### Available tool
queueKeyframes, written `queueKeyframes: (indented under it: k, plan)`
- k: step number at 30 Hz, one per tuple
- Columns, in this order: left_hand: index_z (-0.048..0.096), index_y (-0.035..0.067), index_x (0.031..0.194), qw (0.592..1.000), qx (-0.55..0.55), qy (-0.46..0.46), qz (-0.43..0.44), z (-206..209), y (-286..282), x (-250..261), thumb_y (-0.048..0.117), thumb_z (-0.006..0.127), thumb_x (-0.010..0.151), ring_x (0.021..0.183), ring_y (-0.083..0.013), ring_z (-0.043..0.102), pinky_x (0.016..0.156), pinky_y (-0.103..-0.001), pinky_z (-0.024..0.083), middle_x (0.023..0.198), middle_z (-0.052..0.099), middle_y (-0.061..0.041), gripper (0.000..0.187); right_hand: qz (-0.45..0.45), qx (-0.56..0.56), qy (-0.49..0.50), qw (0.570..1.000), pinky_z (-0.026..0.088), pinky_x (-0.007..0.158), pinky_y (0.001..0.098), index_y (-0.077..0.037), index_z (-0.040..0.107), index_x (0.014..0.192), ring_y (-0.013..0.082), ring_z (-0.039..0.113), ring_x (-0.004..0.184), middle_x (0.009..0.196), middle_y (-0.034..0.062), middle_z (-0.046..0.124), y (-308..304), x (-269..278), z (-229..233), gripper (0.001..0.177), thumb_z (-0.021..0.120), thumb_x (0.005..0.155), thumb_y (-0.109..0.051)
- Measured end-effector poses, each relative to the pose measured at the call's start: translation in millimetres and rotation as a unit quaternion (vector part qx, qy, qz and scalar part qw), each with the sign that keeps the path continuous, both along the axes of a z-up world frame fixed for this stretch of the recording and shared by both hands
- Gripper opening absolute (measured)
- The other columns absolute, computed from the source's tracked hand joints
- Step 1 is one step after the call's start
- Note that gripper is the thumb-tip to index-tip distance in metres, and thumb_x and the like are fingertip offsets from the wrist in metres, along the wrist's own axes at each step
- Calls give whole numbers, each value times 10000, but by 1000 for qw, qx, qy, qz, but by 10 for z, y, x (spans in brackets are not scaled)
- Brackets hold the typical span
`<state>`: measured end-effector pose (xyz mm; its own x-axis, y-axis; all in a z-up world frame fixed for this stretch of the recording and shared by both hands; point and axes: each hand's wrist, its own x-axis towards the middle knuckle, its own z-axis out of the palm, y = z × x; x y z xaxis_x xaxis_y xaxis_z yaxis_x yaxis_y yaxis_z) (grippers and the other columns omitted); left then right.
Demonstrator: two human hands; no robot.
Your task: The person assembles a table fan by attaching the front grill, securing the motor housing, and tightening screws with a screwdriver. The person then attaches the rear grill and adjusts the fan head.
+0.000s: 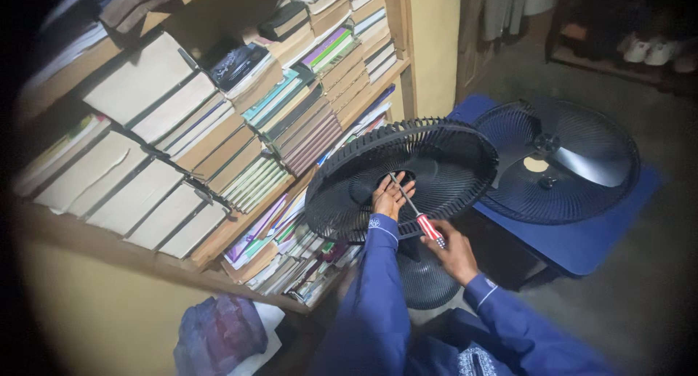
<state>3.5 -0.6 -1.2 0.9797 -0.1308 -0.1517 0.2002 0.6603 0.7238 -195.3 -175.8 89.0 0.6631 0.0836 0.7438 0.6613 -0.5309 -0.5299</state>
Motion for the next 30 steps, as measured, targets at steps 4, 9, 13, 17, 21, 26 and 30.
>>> queueKeyframes:
  k: [4,9,13,17,21,26,30]
  plan:
    - [388,-10,1469,1000,-16,-5,-3,4,26,7,-36,435,1010,1170,-449,661,998,-479,580,1449,559,-238,463,199,477,588,622,390,387,216,5,597,1336,132,515,560,835,42,609,-30,62,67,474,605,1002,-331]
    - [435,-69,1449,1000,7,-14,1,-42,63,43,-6,500,1021,1151,-427,685,1001,-439,576,1392,611,-259,438,265,544,560,566,489,429,231,24,692,1217,148,585,551,789,116,639,-64,74,23,474,572,926,-330]
    - [467,-66,1423,1000,13,6,-2,-37,60,92,4,534,1005,1136,-419,693,986,-451,584,1361,639,-233,429,-94,-5,170,981,497,645,272,-12,705,1066,199,676,804,932,122,709,-9,66,-102,338,742,892,-300]
    - [517,-87,1379,1000,-1,12,15,-47,67,84,22,550,1020,1115,-432,703,972,-458,600,1323,661,-242,376,65,300,463,831,452,518,297,34,682,1061,194,595,661,835,137,627,-135,142,-104,360,643,976,-313]
    - [562,-93,1333,1000,12,9,21,-20,79,152,56,562,1021,1068,-430,724,954,-453,597,1270,694,-228,345,236,558,615,504,578,595,296,24,686,1113,202,681,665,926,189,738,-192,146,47,433,488,886,-288]
    - [569,-77,1274,999,25,26,26,-23,98,174,64,523,1013,1026,-437,732,918,-469,616,1239,702,-245,299,43,213,388,895,551,606,301,53,619,1098,182,693,732,906,153,720,-11,34,171,404,666,832,-247]
    - [586,-73,1259,998,31,42,35,-5,129,156,40,517,1002,1016,-445,730,892,-473,628,1249,692,-259,289,-24,177,524,833,497,559,390,-36,621,1219,230,611,683,960,108,699,-39,42,95,428,782,873,-231]
